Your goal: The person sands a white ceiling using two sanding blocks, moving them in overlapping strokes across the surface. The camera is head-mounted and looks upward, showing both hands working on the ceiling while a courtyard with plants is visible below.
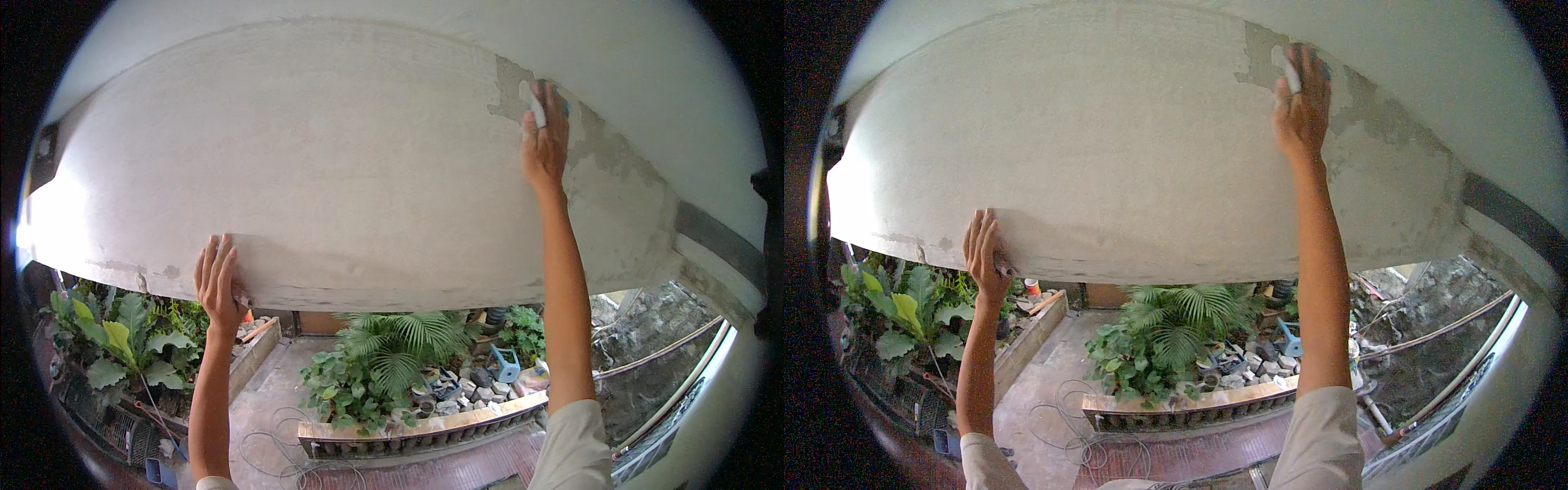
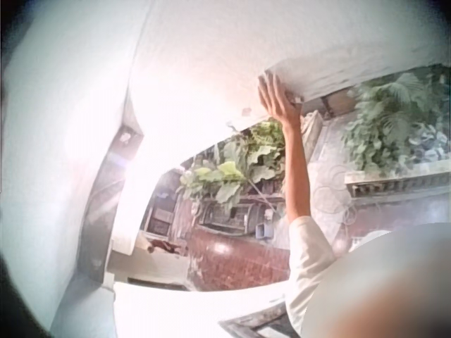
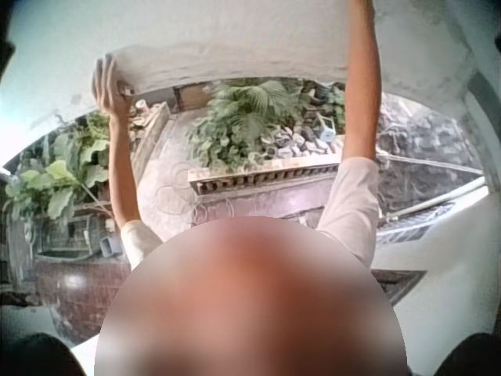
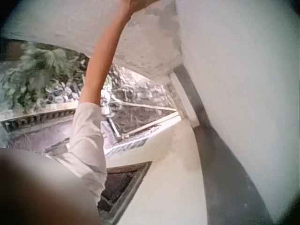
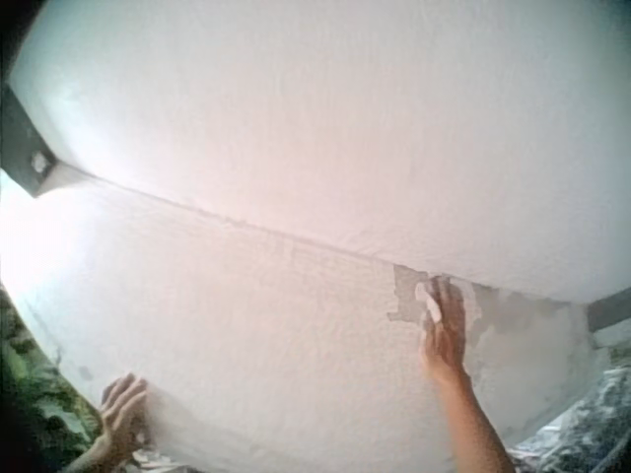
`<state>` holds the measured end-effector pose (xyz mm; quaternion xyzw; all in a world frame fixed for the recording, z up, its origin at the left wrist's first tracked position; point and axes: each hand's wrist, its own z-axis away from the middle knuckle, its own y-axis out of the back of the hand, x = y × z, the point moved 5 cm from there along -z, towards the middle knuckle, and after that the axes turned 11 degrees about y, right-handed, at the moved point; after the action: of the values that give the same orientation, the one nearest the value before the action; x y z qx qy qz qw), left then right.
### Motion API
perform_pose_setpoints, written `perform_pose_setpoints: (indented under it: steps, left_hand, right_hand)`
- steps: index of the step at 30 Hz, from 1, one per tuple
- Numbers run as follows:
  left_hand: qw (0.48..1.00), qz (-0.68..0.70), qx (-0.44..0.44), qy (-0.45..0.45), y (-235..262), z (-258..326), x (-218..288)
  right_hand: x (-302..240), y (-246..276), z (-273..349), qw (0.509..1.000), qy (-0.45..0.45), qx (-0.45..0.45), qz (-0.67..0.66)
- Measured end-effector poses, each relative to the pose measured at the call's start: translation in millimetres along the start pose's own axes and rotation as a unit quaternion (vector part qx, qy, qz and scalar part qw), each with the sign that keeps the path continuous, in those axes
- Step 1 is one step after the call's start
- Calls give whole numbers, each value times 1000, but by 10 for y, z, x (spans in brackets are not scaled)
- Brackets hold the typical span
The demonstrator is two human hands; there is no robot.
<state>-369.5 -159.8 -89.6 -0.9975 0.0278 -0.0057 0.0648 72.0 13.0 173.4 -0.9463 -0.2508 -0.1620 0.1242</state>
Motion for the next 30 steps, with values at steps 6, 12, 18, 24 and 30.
perform_pose_setpoints:
  steps: [6, 12, 18, 24, 30]
  left_hand:
    - [1000, -4, 4, -2, -2, -2, 10]
    - [1000, -1, 12, -22, 20, -12, 4]
    - [999, -22, 25, -26, 25, 6, -11]
    - [999, -19, 21, -16, 25, 2, 16]
    - [999, -4, 51, 7, 19, -17, 78]
  right_hand:
    - [282, -98, 0, 969, -238, 45, 49]
    - [-728, -342, -316, 992, -109, 59, 32]
    - [-1157, -243, -314, 980, 189, -16, -64]
    - [-99, -46, -65, 995, 88, -30, -41]
    - [890, 158, 576, 960, -270, 67, 39]
